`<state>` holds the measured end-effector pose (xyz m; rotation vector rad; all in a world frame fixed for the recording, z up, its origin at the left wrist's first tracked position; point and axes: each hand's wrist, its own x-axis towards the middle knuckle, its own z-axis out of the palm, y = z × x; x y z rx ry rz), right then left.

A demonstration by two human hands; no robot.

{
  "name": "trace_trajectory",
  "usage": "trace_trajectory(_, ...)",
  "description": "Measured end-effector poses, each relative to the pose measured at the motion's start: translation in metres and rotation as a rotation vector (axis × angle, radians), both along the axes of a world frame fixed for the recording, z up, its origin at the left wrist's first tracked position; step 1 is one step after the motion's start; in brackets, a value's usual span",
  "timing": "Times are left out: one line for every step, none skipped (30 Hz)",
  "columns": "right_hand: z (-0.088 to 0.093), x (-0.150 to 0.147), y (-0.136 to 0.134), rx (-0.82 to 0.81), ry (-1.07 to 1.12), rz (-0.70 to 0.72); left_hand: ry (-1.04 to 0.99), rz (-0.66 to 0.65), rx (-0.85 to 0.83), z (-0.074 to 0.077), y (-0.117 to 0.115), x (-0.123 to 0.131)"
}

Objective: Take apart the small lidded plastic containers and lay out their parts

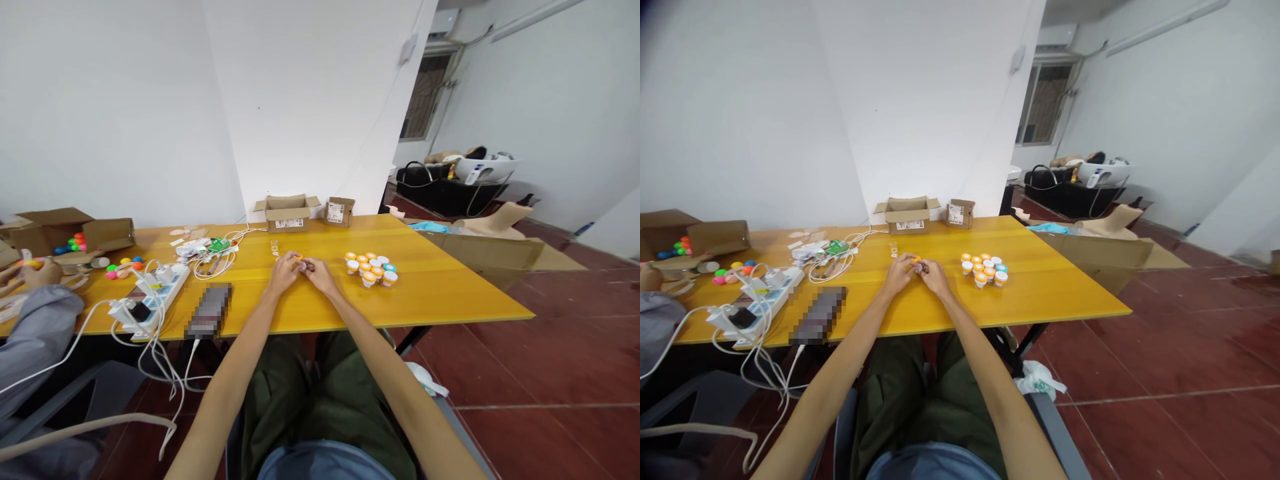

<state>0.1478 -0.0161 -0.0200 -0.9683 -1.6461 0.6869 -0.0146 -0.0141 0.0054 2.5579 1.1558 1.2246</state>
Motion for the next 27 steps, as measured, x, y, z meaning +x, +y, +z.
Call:
trace_trajectory(0.0001,0.0000,0.0000,-0.002,0.000,-0.001,0.003,0.002,0.002,-0.0009,0.0004,0.0000)
trace_trajectory(0.0003,-0.0001,-0.0002,-0.002,0.000,-0.001,0.005,0.003,0.006,-0.0017,0.0008,0.0000)
trace_trajectory(0.0008,-0.0001,-0.0005,-0.001,0.001,0.000,0.007,0.003,0.013,-0.0024,0.0011,0.0001)
trace_trajectory(0.0014,-0.0002,-0.0009,0.002,0.001,0.001,0.011,0.001,0.020,-0.0029,0.0013,0.0002)
trace_trajectory(0.0023,-0.0002,-0.0015,0.005,0.002,0.003,0.017,-0.003,0.027,-0.0032,0.0013,0.0004)
trace_trajectory(0.0032,-0.0003,-0.0021,0.007,0.002,0.005,0.026,-0.010,0.033,-0.0032,0.0013,0.0005)
trace_trajectory(0.0040,-0.0004,-0.0028,0.006,0.002,0.005,0.039,-0.018,0.036,-0.0031,0.0013,0.0006)
trace_trajectory(0.0048,-0.0005,-0.0033,0.004,0.002,0.003,0.054,-0.026,0.039,-0.0028,0.0011,0.0006)
trace_trajectory(0.0053,-0.0006,-0.0036,0.001,0.001,0.001,0.069,-0.034,0.042,-0.0025,0.0010,0.0006)
trace_trajectory(0.0054,-0.0007,-0.0037,0.000,0.000,-0.001,0.083,-0.042,0.046,-0.0022,0.0008,0.0004)
trace_trajectory(0.0052,-0.0008,-0.0036,-0.001,0.002,-0.004,0.094,-0.048,0.051,-0.0020,0.0006,0.0003)
trace_trajectory(0.0047,-0.0009,-0.0032,0.000,0.005,-0.007,0.102,-0.052,0.057,-0.0018,0.0004,0.0001)
trace_trajectory(0.0038,-0.0009,-0.0026,0.000,0.010,-0.010,0.110,-0.055,0.063,-0.0018,0.0001,-0.0001)
trace_trajectory(0.0027,-0.0009,-0.0019,-0.001,0.015,-0.014,0.118,-0.057,0.067,-0.0019,-0.0002,-0.0003)
trace_trajectory(0.0015,-0.0009,-0.0011,-0.003,0.021,-0.018,0.127,-0.058,0.067,-0.0021,-0.0005,-0.0005)
trace_trajectory(0.0004,-0.0009,-0.0004,-0.006,0.025,-0.022,0.137,-0.057,0.066,-0.0023,-0.0009,-0.0007)
trace_trajectory(-0.0007,-0.0008,0.0003,-0.007,0.027,-0.025,0.147,-0.056,0.064,-0.0025,-0.0013,-0.0008)
trace_trajectory(-0.0015,-0.0006,0.0009,-0.006,0.028,-0.024,0.156,-0.057,0.063,-0.0028,-0.0016,-0.0008)
trace_trajectory(-0.0021,-0.0004,0.0013,-0.003,0.027,-0.021,0.162,-0.059,0.065,-0.0030,-0.0019,-0.0009)
trace_trajectory(-0.0025,-0.0001,0.0016,0.003,0.024,-0.016,0.164,-0.061,0.070,-0.0034,-0.0020,-0.0009)
trace_trajectory(-0.0027,0.0003,0.0018,0.010,0.020,-0.012,0.164,-0.062,0.077,-0.0038,-0.0020,-0.0009)
trace_trajectory(-0.0028,0.0006,0.0019,0.016,0.016,-0.009,0.163,-0.062,0.083,-0.0044,-0.0019,-0.0008)
trace_trajectory(-0.0028,0.0009,0.0019,0.022,0.013,-0.009,0.162,-0.059,0.088,-0.0050,-0.0018,-0.0008)
trace_trajectory(-0.0028,0.0011,0.0019,0.025,0.011,-0.011,0.161,-0.052,0.090,-0.0056,-0.0017,-0.0008)
trace_trajectory(-0.0028,0.0011,0.0018,0.026,0.010,-0.014,0.161,-0.045,0.091,-0.0061,-0.0017,-0.0008)
trace_trajectory(-0.0029,0.0009,0.0017,0.025,0.012,-0.016,0.161,-0.038,0.091,-0.0065,-0.0018,-0.0008)
trace_trajectory(-0.0031,0.0007,0.0017,0.023,0.014,-0.018,0.163,-0.034,0.091,-0.0067,-0.0021,-0.0008)
